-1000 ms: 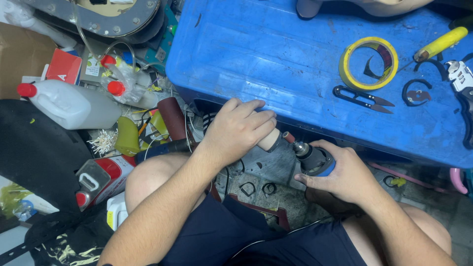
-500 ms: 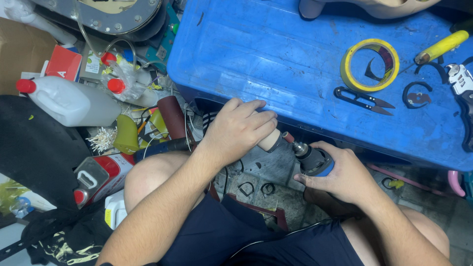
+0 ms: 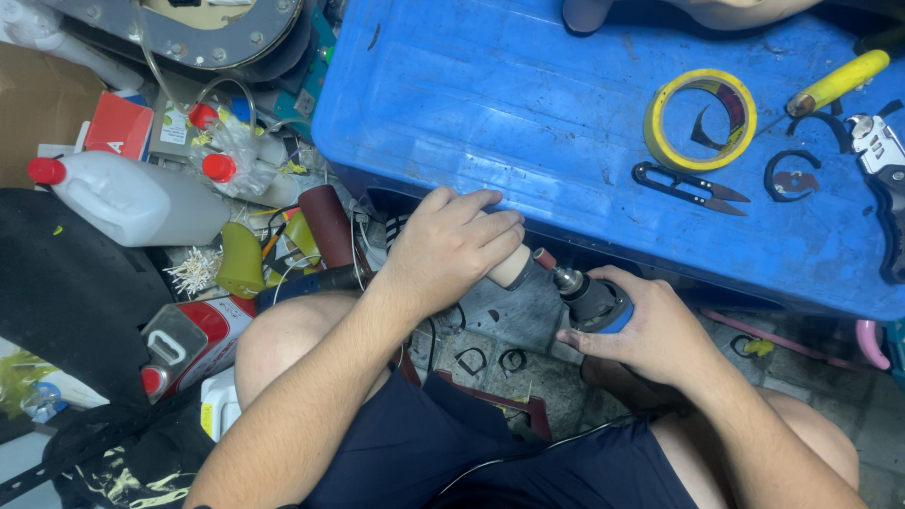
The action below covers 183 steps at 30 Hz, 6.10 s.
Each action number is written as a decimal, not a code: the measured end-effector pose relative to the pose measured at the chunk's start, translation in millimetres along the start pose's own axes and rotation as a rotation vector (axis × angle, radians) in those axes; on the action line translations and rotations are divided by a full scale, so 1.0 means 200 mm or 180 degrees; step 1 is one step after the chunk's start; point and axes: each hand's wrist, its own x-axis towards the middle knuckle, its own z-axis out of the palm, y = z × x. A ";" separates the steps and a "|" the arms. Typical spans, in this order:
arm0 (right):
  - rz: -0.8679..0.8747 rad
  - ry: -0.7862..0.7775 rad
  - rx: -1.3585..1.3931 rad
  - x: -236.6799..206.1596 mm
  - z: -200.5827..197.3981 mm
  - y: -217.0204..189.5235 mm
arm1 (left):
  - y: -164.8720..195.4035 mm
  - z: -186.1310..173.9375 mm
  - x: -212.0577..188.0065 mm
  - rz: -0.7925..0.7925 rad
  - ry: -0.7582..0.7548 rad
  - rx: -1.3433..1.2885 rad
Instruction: The person uses a rotary tool to grind and smooth the heel of a beige high-heeled shoe. They hold the shoe with one hand and operate the tool with the other, rotating the shoe to access different sides of the heel.
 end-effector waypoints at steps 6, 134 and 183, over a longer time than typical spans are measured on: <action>0.0018 -0.0035 0.0066 -0.01 0.00 -0.01 | 0.01 0.00 0.00 -0.0018 -0.0003 -0.0030; -0.0072 0.0045 -0.0268 -0.07 -0.03 0.02 | 0.06 0.02 0.03 -0.0086 -0.0014 -0.0050; -0.0105 -0.0059 0.0001 -0.07 -0.03 0.02 | 0.05 0.03 0.03 -0.0106 0.0022 -0.0076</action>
